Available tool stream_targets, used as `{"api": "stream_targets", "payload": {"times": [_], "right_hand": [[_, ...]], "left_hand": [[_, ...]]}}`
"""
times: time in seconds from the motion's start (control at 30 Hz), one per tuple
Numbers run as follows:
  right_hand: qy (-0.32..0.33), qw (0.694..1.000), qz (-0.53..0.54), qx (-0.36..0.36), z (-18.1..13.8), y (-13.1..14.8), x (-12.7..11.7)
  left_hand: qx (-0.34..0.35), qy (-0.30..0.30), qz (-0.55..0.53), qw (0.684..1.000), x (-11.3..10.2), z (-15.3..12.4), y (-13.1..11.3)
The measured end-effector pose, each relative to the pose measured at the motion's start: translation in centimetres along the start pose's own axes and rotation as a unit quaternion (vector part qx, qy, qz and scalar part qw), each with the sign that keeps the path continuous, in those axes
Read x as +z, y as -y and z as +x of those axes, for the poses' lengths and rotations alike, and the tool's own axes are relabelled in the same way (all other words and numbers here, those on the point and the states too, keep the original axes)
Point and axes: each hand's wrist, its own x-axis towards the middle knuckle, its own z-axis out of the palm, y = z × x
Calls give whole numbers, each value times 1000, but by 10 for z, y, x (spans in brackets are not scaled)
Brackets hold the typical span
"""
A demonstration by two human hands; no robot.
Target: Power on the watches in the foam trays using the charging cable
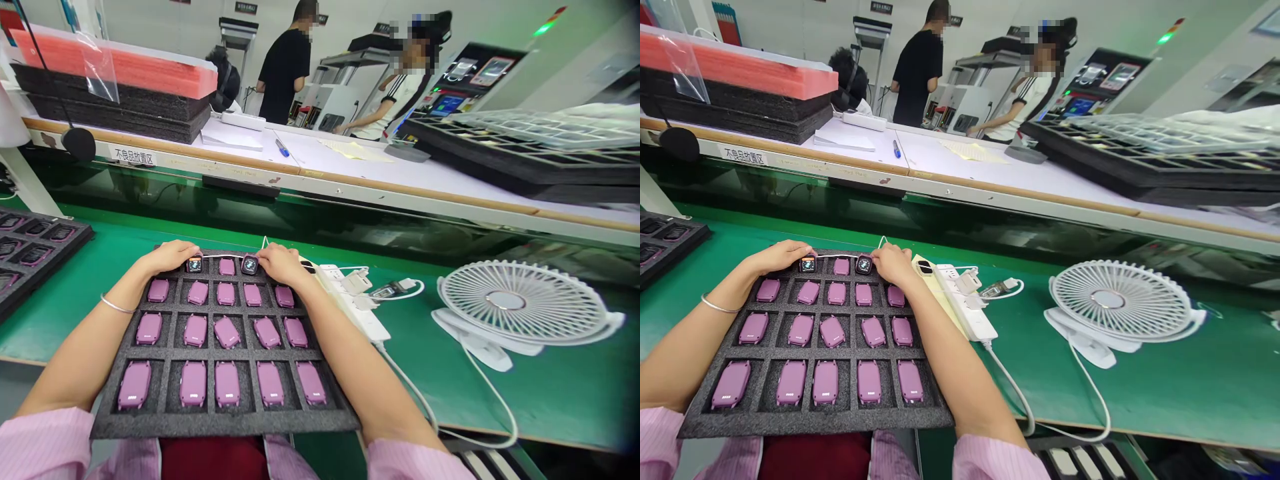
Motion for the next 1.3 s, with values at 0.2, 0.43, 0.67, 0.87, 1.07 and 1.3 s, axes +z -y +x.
{"api": "stream_targets", "payload": {"times": [0.2, 0.43, 0.67, 0.87, 1.07, 1.3], "right_hand": [[-45, 999, -16, -24, -11, 6, 18], [-102, 994, -28, -38, -12, 8, 22], [-195, 980, -25, -40, -18, 25, 19], [-143, 971, -11, -190, -18, 36, 27], [-153, 977, 6, -151, -18, 36, 31], [-115, 990, 0, -78, -6, 34, 39]], "left_hand": [[16, 9, -22, 1000, 2, -1, 2], [12, -11, -38, 999, 6, 0, 3], [3, -18, -6, 1000, 6, -1, -1], [-8, -31, -5, 999, 9, 2, 0], [-16, -64, -80, 995, 15, 4, 3], [-46, -230, -220, 947, 23, 13, 10]]}}
